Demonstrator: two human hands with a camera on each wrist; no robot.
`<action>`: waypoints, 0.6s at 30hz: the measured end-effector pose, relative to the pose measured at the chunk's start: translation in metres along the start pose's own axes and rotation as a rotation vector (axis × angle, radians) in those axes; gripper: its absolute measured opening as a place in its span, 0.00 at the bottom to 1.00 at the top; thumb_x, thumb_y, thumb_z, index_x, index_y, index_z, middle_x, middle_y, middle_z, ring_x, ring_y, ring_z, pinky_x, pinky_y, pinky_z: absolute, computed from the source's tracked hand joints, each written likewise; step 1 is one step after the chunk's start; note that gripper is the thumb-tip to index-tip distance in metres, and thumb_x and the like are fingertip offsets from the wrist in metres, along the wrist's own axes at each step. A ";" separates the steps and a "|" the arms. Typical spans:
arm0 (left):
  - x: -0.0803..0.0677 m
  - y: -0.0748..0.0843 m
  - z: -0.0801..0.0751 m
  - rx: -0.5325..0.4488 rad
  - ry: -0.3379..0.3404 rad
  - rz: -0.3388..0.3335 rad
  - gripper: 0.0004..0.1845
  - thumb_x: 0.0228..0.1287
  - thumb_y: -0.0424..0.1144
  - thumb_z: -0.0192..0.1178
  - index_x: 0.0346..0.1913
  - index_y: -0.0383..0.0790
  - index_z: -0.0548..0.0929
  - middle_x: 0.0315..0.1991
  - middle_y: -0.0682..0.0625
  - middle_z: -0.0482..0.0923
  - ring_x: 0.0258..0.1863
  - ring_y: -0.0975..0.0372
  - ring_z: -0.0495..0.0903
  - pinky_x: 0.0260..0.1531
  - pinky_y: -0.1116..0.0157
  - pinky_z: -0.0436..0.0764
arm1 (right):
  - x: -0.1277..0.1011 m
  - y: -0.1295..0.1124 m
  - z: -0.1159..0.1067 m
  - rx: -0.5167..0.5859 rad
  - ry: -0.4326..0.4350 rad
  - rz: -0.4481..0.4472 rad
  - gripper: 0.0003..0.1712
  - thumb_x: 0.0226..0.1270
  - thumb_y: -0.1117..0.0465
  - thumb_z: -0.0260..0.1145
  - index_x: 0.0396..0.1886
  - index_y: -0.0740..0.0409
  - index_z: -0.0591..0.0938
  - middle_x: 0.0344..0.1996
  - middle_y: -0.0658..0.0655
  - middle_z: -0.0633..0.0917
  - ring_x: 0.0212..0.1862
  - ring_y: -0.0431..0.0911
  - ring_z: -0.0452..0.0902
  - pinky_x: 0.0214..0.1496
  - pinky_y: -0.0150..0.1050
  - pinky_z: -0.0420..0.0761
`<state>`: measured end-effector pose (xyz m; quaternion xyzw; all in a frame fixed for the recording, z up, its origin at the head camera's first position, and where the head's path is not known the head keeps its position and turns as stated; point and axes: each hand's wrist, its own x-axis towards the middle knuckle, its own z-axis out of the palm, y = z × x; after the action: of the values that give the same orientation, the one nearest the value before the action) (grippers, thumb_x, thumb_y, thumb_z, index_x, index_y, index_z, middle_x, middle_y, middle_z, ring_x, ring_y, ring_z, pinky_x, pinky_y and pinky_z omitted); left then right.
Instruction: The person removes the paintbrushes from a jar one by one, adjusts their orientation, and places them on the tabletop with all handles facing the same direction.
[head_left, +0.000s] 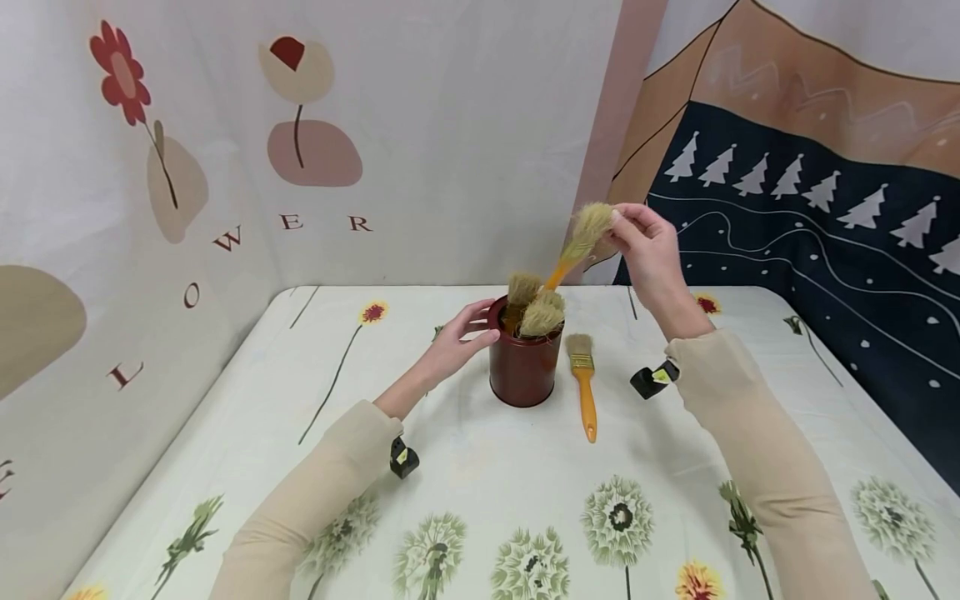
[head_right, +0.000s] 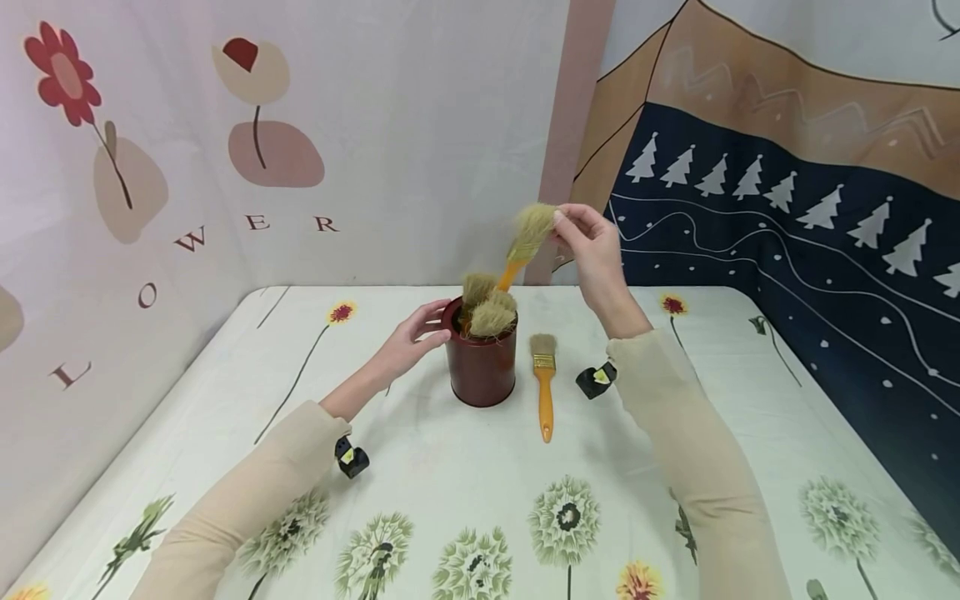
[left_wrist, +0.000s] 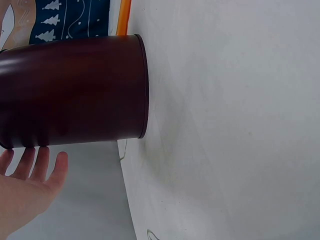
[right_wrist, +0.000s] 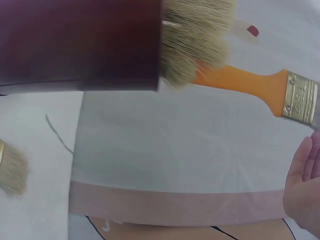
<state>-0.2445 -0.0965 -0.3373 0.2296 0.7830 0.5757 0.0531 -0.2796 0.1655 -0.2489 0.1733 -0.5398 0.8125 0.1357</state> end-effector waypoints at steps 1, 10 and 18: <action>0.000 0.000 0.000 -0.001 0.000 0.001 0.29 0.62 0.37 0.54 0.64 0.37 0.57 0.59 0.40 0.62 0.57 0.51 0.63 0.50 0.56 0.68 | 0.000 -0.002 -0.001 0.014 0.017 -0.011 0.03 0.59 0.69 0.59 0.31 0.63 0.79 0.33 0.58 0.76 0.35 0.44 0.73 0.43 0.31 0.74; 0.000 0.000 0.000 -0.001 0.001 0.009 0.29 0.62 0.37 0.53 0.64 0.36 0.57 0.59 0.39 0.62 0.56 0.51 0.63 0.50 0.56 0.68 | 0.001 -0.023 -0.012 0.074 0.117 -0.064 0.08 0.57 0.68 0.62 0.35 0.68 0.76 0.35 0.60 0.75 0.35 0.46 0.73 0.43 0.31 0.75; 0.000 0.000 0.000 -0.005 -0.002 -0.002 0.29 0.62 0.37 0.53 0.64 0.36 0.57 0.59 0.39 0.61 0.57 0.51 0.63 0.50 0.56 0.68 | -0.002 -0.034 -0.025 0.133 0.150 -0.081 0.14 0.52 0.66 0.67 0.36 0.70 0.76 0.37 0.61 0.75 0.35 0.47 0.74 0.44 0.32 0.74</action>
<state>-0.2444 -0.0967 -0.3374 0.2292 0.7816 0.5776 0.0549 -0.2674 0.2015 -0.2309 0.1424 -0.4658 0.8509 0.1968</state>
